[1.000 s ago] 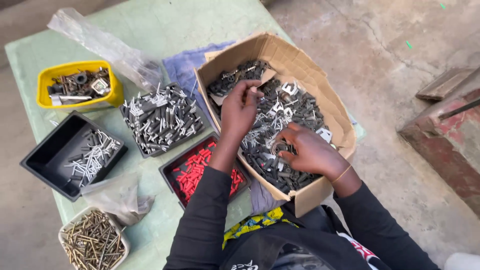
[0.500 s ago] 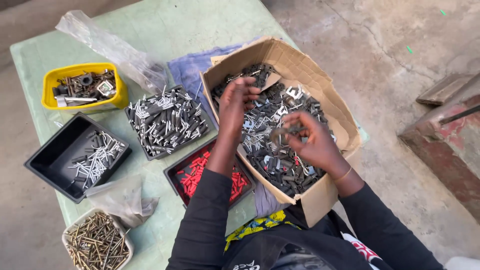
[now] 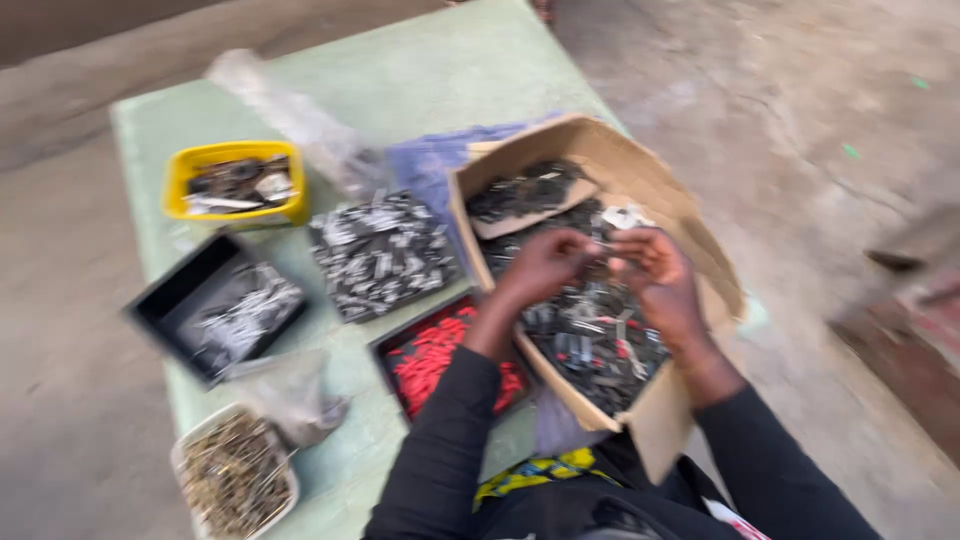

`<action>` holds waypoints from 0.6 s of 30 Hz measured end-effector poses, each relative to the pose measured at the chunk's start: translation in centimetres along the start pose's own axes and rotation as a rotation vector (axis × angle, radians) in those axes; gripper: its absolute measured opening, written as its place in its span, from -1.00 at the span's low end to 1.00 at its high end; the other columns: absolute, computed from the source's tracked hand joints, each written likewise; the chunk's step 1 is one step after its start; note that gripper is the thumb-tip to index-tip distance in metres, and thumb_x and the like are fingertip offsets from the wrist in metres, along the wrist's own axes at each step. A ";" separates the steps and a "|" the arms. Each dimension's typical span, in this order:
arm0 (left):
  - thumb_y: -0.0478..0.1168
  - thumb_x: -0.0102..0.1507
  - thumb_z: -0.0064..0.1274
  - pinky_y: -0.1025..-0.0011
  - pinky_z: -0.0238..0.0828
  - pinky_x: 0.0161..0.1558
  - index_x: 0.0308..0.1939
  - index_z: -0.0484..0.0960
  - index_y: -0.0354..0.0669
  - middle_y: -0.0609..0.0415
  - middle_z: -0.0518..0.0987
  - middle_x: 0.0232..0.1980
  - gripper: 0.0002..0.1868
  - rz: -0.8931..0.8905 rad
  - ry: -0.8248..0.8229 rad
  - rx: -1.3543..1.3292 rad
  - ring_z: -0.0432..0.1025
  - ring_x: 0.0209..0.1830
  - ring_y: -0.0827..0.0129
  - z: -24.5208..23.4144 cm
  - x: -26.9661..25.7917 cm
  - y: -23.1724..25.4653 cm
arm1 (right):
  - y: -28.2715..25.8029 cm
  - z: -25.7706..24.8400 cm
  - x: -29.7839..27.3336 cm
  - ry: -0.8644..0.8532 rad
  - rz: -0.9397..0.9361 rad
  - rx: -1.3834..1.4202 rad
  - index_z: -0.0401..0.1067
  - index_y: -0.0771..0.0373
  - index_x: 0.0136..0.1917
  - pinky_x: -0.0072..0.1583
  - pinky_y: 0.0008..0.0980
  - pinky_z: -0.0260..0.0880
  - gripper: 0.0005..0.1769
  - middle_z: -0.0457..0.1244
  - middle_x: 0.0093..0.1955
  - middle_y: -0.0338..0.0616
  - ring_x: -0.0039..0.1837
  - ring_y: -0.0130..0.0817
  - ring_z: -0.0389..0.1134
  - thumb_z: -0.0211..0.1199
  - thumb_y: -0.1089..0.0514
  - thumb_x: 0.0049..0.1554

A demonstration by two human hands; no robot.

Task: The person sorts small metal hardware components from a large cardboard box into smaller containers on a table. They pick up individual items, such as screws and red plastic pieces, and place them into designated yellow, black, and red trays.

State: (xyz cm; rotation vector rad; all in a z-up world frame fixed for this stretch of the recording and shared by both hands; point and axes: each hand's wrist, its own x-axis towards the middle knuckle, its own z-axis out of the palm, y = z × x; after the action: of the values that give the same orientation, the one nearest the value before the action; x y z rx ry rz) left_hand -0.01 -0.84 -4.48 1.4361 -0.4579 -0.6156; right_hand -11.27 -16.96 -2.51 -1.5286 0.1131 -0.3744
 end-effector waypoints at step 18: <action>-0.11 0.48 0.07 0.25 0.65 -0.10 0.11 0.52 -0.11 0.01 0.54 0.09 -0.79 0.491 0.665 -0.683 0.52 0.02 0.27 -0.1 -4.2 4.7 | -1.3 1.9 -1.5 -0.087 -0.102 -0.537 0.37 0.35 0.37 0.17 -0.38 0.29 -0.70 0.33 0.31 0.02 0.28 -0.32 0.34 0.28 0.32 0.39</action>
State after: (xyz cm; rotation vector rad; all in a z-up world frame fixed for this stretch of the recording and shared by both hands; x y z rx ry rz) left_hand -2.64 2.05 0.46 0.7526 -0.0386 0.1246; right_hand -12.36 -14.67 -1.41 -2.0841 0.0705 -0.3752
